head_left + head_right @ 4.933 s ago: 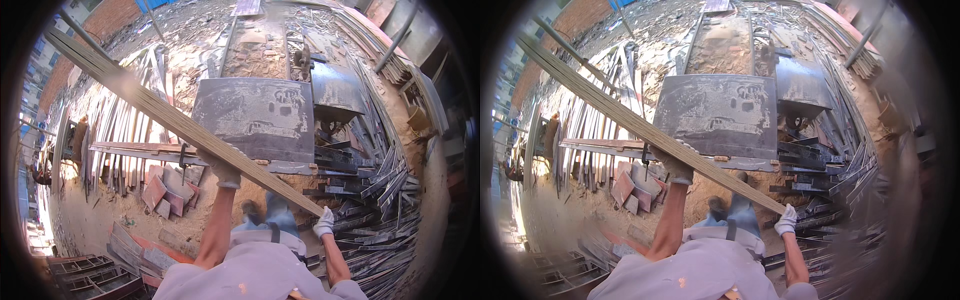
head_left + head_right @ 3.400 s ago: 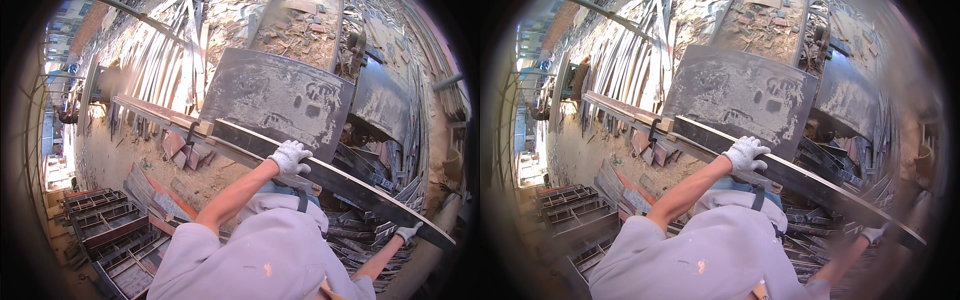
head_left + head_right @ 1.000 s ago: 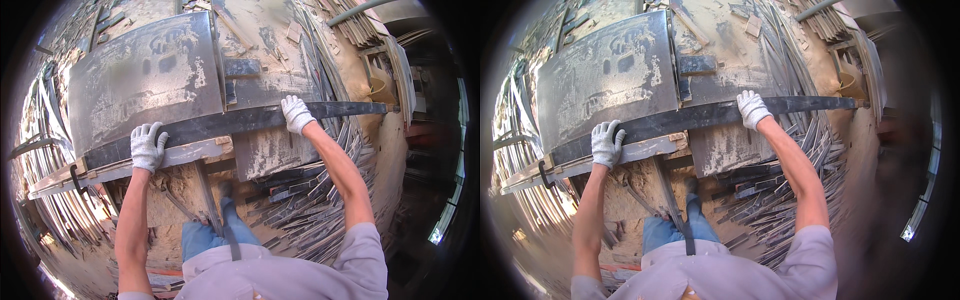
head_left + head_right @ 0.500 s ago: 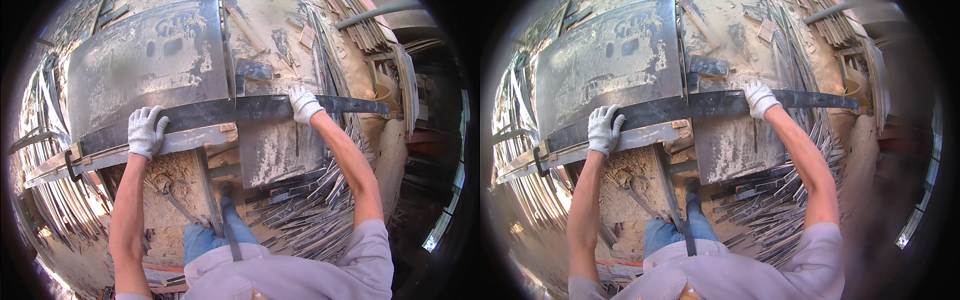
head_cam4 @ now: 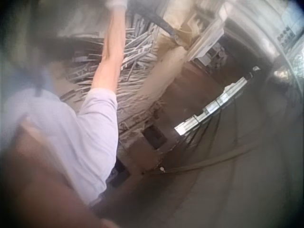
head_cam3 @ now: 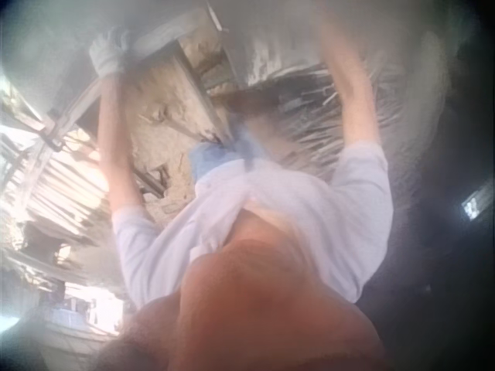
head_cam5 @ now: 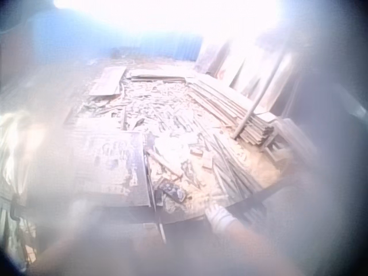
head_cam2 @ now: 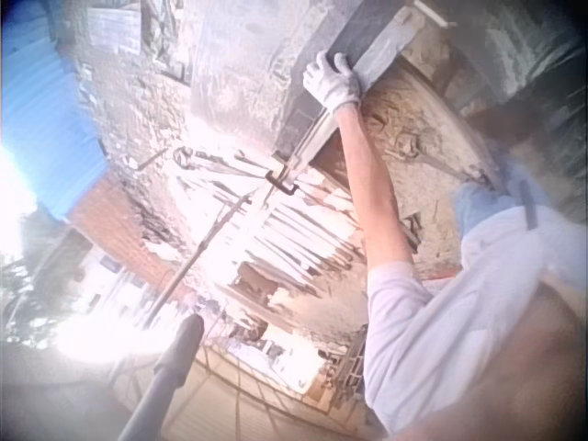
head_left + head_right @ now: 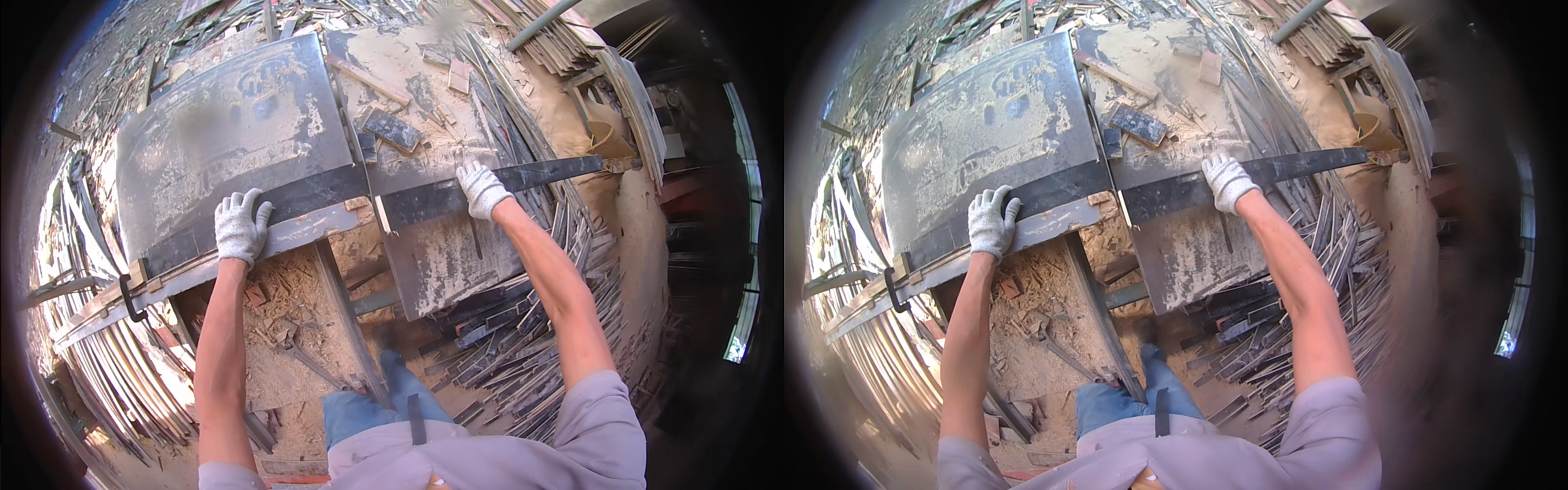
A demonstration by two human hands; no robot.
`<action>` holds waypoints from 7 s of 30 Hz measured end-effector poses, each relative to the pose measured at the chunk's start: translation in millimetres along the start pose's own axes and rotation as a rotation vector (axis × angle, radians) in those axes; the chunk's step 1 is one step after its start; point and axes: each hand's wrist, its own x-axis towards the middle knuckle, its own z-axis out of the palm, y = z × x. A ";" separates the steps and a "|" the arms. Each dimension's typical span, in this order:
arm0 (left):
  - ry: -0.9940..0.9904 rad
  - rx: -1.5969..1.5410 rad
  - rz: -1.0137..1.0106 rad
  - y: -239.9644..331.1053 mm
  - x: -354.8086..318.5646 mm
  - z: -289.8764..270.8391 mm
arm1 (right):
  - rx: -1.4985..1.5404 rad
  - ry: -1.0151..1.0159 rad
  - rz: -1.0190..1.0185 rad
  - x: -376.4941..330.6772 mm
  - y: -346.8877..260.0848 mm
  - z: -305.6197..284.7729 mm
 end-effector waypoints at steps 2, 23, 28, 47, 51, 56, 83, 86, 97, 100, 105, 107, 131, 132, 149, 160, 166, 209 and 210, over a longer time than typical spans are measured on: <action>-0.015 -0.024 0.001 3.4 -0.7 -8.3 | 0.063 -0.090 -0.028 -22.3 -6.4 -29.3; -0.922 -0.171 0.126 -59.8 185.5 -90.4 | 0.464 0.197 -0.390 142.8 32.5 -187.8; -0.803 -0.194 -0.009 -110.5 273.9 -77.5 | 0.391 0.246 -0.414 165.5 31.6 -177.9; -0.532 -0.260 -0.099 -184.2 202.2 -3.7 | 0.240 0.316 -0.370 259.2 -150.2 -172.3; -0.620 -0.568 -0.474 -182.4 154.5 0.5 | 0.268 0.360 -0.440 268.3 -174.4 -168.6; -0.643 -0.852 -1.047 -241.5 98.1 -27.7 | 0.407 0.237 -0.428 259.9 -177.3 -136.2; -0.455 0.190 -0.768 -284.5 58.8 7.3 | 0.245 0.037 -0.023 110.9 35.3 17.9; -0.293 0.117 -0.314 -235.4 62.2 -7.0 | 0.266 -0.029 0.001 104.8 13.6 25.0; -0.311 -0.141 -0.099 -184.9 45.2 6.2 | 0.305 0.033 -0.038 124.7 -31.6 38.9; -0.341 -0.143 -0.116 -180.2 39.1 7.4 | 0.289 0.001 -0.031 118.9 -38.6 39.0; -0.350 -0.182 0.043 -125.2 41.7 15.0 | 0.312 -0.039 0.064 125.0 -62.7 26.2; -0.301 -0.150 0.035 -115.1 35.0 30.3 | 0.287 -0.011 0.047 129.8 -64.7 14.8; -0.020 -0.104 0.067 -94.5 25.5 42.7 | -0.191 0.015 0.134 154.7 -71.6 8.2; 0.007 -0.094 0.077 -97.0 23.4 44.6 | -0.216 -0.042 0.144 158.2 -76.4 -3.4; 0.093 -0.067 0.097 -103.1 14.9 64.2 | -0.080 -0.119 0.099 159.4 -68.0 -13.9; 0.125 -0.037 0.080 -110.3 7.6 64.1 | -0.091 0.030 0.108 168.1 -75.8 2.8; 0.188 -0.027 0.103 -103.2 22.2 70.7 | -0.107 0.163 0.224 112.7 -82.4 28.5; -0.497 -0.014 -0.169 -223.7 248.3 -19.6 | 0.352 -0.132 -0.052 166.9 -240.6 -143.3; -0.411 0.092 -0.131 -221.8 235.7 -18.7 | 0.389 -0.088 -0.063 177.8 -255.5 -150.7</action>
